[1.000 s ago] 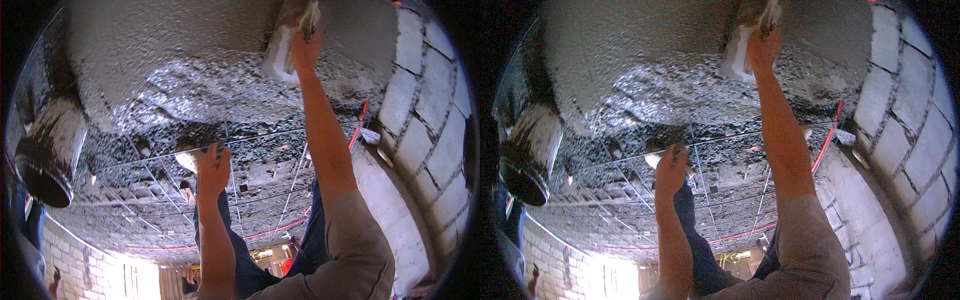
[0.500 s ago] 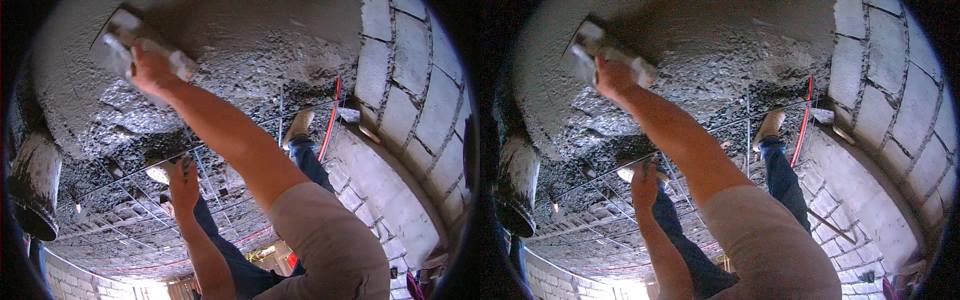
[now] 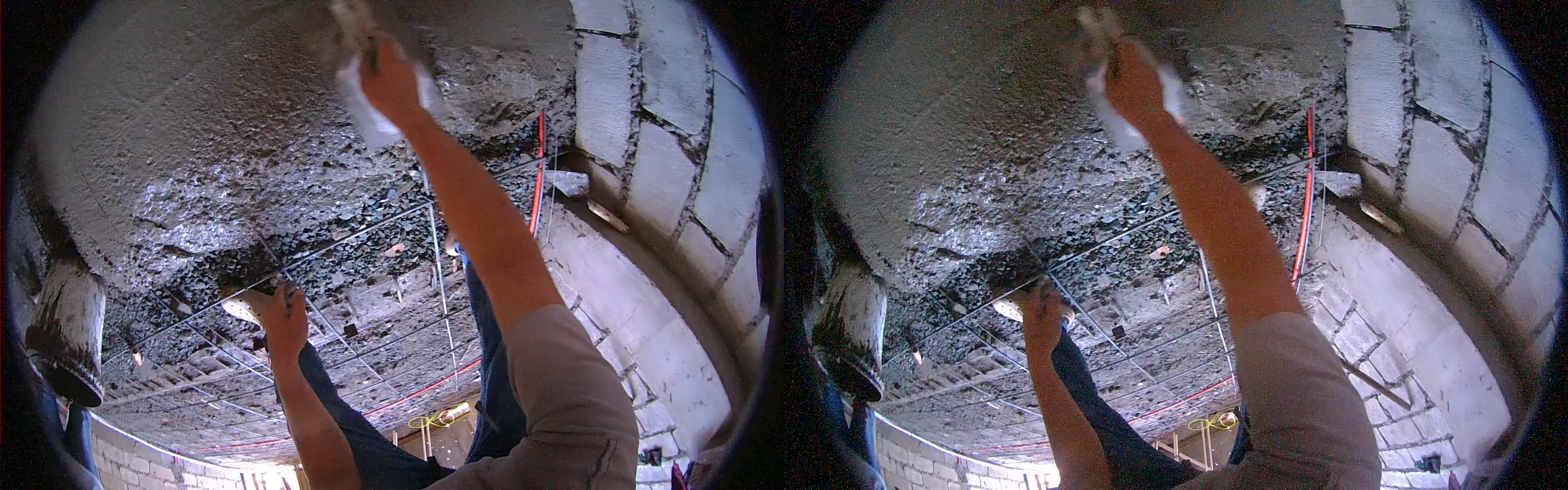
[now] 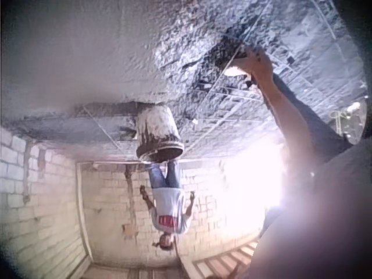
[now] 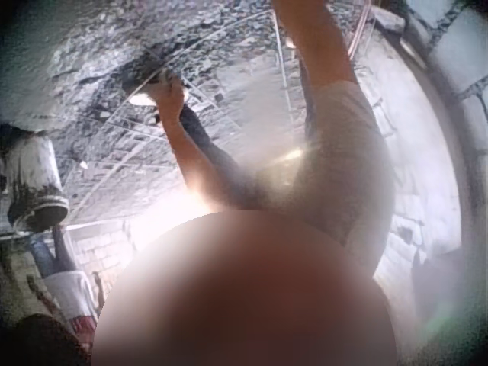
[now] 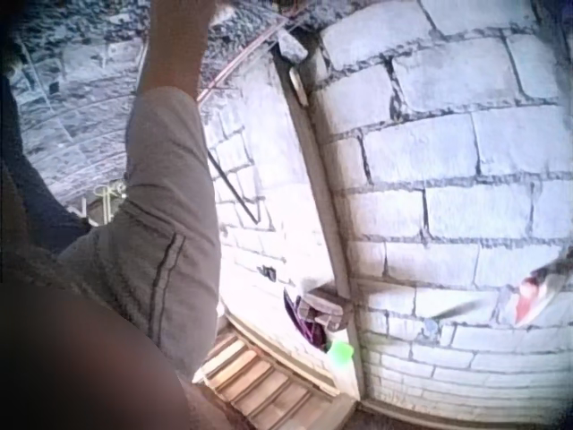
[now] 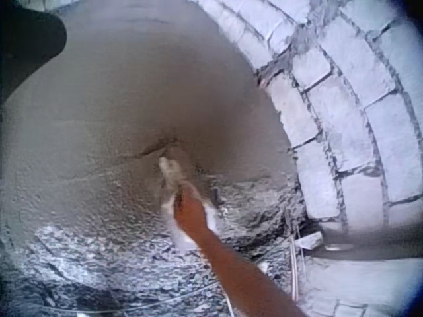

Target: The person spreads wet concrete using a trowel, empties more concrete from a bucket onto the ground, and smooths the concrete surface with a concrete float.

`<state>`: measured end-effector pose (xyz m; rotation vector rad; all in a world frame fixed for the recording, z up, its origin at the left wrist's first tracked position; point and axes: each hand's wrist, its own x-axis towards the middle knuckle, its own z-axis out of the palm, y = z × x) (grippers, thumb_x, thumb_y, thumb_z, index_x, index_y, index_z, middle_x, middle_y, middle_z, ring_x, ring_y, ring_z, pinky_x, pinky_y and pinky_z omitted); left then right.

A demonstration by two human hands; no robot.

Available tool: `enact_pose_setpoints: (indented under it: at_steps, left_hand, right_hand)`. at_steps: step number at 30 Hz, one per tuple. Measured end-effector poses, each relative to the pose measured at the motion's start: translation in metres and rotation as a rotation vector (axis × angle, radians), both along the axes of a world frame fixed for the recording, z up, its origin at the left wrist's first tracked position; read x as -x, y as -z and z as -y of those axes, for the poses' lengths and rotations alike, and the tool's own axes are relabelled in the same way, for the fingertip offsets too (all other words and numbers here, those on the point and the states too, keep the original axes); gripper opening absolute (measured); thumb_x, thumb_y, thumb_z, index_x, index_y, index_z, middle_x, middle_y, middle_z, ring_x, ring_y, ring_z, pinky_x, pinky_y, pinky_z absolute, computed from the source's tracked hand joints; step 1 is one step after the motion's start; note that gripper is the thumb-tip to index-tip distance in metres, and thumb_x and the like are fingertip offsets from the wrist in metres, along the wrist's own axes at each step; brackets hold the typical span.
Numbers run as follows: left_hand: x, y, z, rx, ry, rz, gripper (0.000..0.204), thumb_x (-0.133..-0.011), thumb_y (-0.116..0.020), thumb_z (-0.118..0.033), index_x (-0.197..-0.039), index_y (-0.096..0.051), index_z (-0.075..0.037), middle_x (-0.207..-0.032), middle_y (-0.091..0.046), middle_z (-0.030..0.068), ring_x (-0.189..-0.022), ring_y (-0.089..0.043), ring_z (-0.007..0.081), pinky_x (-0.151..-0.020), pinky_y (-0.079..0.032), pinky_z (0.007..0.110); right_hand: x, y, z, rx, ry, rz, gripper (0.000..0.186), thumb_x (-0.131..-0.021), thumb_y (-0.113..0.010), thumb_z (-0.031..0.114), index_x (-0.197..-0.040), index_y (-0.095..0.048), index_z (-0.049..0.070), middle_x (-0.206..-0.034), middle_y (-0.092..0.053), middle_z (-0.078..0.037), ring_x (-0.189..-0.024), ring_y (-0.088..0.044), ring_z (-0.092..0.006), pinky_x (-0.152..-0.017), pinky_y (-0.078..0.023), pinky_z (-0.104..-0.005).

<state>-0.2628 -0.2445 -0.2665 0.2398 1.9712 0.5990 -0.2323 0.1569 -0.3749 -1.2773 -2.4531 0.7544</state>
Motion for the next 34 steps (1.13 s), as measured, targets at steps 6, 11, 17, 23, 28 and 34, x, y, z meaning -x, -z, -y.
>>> enact_pose_setpoints:
  at_steps: [6, 11, 17, 23, 28, 34]
  left_hand:
    - [0.003, -0.017, -0.03, 0.179, 0.16, -0.003, 0.041, -0.089, -0.053, -0.029, -0.114, -0.056, 0.003, -0.096, -0.064, 0.0205, -0.086, -0.063, 0.0281, -0.076, -0.047, 0.038]
    - [0.01, -0.017, -0.015, 0.179, 0.27, -0.079, 0.046, -0.088, -0.054, -0.033, -0.114, -0.056, 0.004, -0.086, -0.064, 0.0271, -0.076, -0.064, 0.0379, -0.069, -0.049, 0.043]
    - [0.017, -0.018, -0.031, 0.197, 0.173, -0.068, 0.046, -0.087, -0.056, -0.036, -0.113, -0.057, 0.001, -0.092, -0.063, 0.0261, -0.087, -0.062, 0.0396, -0.075, -0.048, 0.044]
    - [0.026, -0.025, -0.015, 0.161, 0.069, -0.008, 0.048, -0.087, -0.055, -0.036, -0.115, -0.055, 0.003, -0.094, -0.061, 0.0299, -0.086, -0.061, 0.0438, -0.074, -0.048, 0.048]
    - [0.027, -0.021, 0.01, 0.028, -0.048, -0.042, 0.044, -0.088, -0.053, -0.035, -0.111, -0.055, 0.002, -0.092, -0.062, 0.0292, -0.087, -0.06, 0.0449, -0.073, -0.048, 0.048]
    - [0.046, -0.029, 0.019, 0.019, -0.084, -0.057, 0.039, -0.088, -0.054, -0.032, -0.114, -0.055, -0.003, -0.099, -0.061, 0.0279, -0.092, -0.058, 0.0447, -0.079, -0.046, 0.048]
  right_hand:
    - [-0.075, -0.011, -0.067, 0.019, 0.306, 0.167, 0.036, -0.087, -0.054, 0.027, -0.113, -0.05, 0.002, -0.095, -0.06, -0.026, -0.088, -0.058, -0.0452, -0.072, -0.048, -0.0516]
    - [-0.093, -0.009, -0.08, 0.381, 0.642, -0.152, 0.039, -0.083, -0.061, 0.03, -0.109, -0.054, 0.001, -0.091, -0.06, -0.02, -0.085, -0.06, -0.0359, -0.074, -0.046, -0.0472]
    - [-0.044, 0.027, -0.095, 0.276, 0.458, -0.218, 0.037, -0.086, -0.058, 0.025, -0.114, -0.051, 0.001, -0.091, -0.06, -0.016, -0.075, -0.058, -0.0273, -0.062, -0.046, -0.0395]
    - [0.04, 0.038, -0.087, 0.198, 0.258, -0.083, 0.044, -0.083, -0.061, 0.031, -0.115, -0.053, 0.002, -0.099, -0.062, -0.022, -0.091, -0.061, -0.0395, -0.077, -0.048, -0.0451]
    - [0.117, 0.035, -0.063, 0.271, 0.049, -0.121, 0.049, -0.083, -0.062, 0.034, -0.12, -0.052, 0.004, -0.101, -0.062, -0.022, -0.093, -0.06, -0.041, -0.079, -0.048, -0.0459]
    - [0.192, 0.032, 0.001, 0.354, -0.188, 0.045, 0.055, -0.082, -0.064, 0.038, -0.126, -0.049, 0.008, -0.122, -0.053, -0.024, -0.112, -0.053, -0.0387, -0.092, -0.043, -0.0442]
